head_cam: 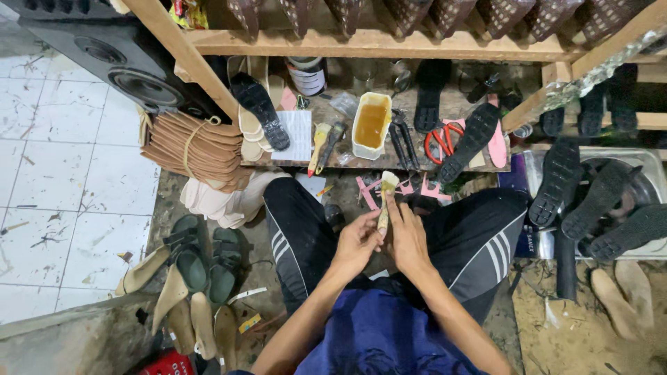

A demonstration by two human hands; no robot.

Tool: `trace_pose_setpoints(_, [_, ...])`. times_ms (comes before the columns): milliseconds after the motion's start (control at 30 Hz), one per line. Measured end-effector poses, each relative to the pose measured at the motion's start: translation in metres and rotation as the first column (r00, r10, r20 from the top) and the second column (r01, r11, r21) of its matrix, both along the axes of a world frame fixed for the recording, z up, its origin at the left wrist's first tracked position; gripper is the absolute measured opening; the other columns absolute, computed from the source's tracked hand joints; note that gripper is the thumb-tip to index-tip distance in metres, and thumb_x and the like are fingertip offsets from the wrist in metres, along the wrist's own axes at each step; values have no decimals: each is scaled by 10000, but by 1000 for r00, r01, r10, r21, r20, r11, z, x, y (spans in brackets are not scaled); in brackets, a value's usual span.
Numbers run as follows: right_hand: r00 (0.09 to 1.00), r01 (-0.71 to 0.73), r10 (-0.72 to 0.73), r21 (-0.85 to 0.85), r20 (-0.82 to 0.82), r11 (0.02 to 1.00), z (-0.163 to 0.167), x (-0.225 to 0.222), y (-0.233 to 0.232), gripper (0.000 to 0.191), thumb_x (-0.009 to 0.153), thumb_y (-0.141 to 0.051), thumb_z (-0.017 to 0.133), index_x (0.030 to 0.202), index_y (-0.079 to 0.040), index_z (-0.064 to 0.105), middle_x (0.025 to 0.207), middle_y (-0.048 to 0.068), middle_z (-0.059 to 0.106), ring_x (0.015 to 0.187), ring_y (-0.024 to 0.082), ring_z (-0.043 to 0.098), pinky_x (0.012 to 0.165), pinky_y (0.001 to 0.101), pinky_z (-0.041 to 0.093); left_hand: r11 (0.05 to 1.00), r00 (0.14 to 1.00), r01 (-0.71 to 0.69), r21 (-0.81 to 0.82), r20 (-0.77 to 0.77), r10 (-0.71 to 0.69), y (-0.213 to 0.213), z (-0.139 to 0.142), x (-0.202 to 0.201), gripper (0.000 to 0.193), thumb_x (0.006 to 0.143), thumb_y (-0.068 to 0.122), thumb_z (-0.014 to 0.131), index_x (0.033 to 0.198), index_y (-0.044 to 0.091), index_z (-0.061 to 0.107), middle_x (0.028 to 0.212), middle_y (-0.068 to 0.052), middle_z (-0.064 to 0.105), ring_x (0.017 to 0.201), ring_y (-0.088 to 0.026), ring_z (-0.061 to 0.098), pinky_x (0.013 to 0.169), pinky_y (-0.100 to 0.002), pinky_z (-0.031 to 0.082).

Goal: The person sits on the floor of a shoe workshop and uses a brush to apply yellow glue from a container onto the rubber soles of shoes, coating the sole surface of one shoe after another and setting finished soles aside.

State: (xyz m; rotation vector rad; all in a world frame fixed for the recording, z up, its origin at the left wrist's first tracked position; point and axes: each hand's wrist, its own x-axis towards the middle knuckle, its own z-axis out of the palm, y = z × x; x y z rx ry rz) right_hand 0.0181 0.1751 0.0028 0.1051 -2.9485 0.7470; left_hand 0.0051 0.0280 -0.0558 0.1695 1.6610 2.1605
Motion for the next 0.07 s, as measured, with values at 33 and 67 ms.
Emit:
trace_pose_setpoints(33, [999, -2, 10, -166, 44, 986, 0, 2, -2, 922, 741, -104, 722, 1586, -123, 353, 1126, 186, 578, 980, 372, 598, 870, 450, 500, 1000, 1000, 6, -24, -30, -7, -7, -11, 4, 531, 988, 36, 633, 1506, -13, 527, 1116, -135, 674, 865, -142, 630, 700, -273, 553])
trace_pose_setpoints(67, [996, 6, 25, -325, 89, 946, 1, 3, 1, 865, 817, -103, 635, 1634, -193, 365, 1169, 156, 591, 1028, 334, 618, 946, 426, 522, 999, 998, 14, -47, -57, -16, -15, -22, 7, 548, 1000, 37, 620, 1537, -2, 519, 1163, -147, 682, 893, -132, 633, 723, -271, 557])
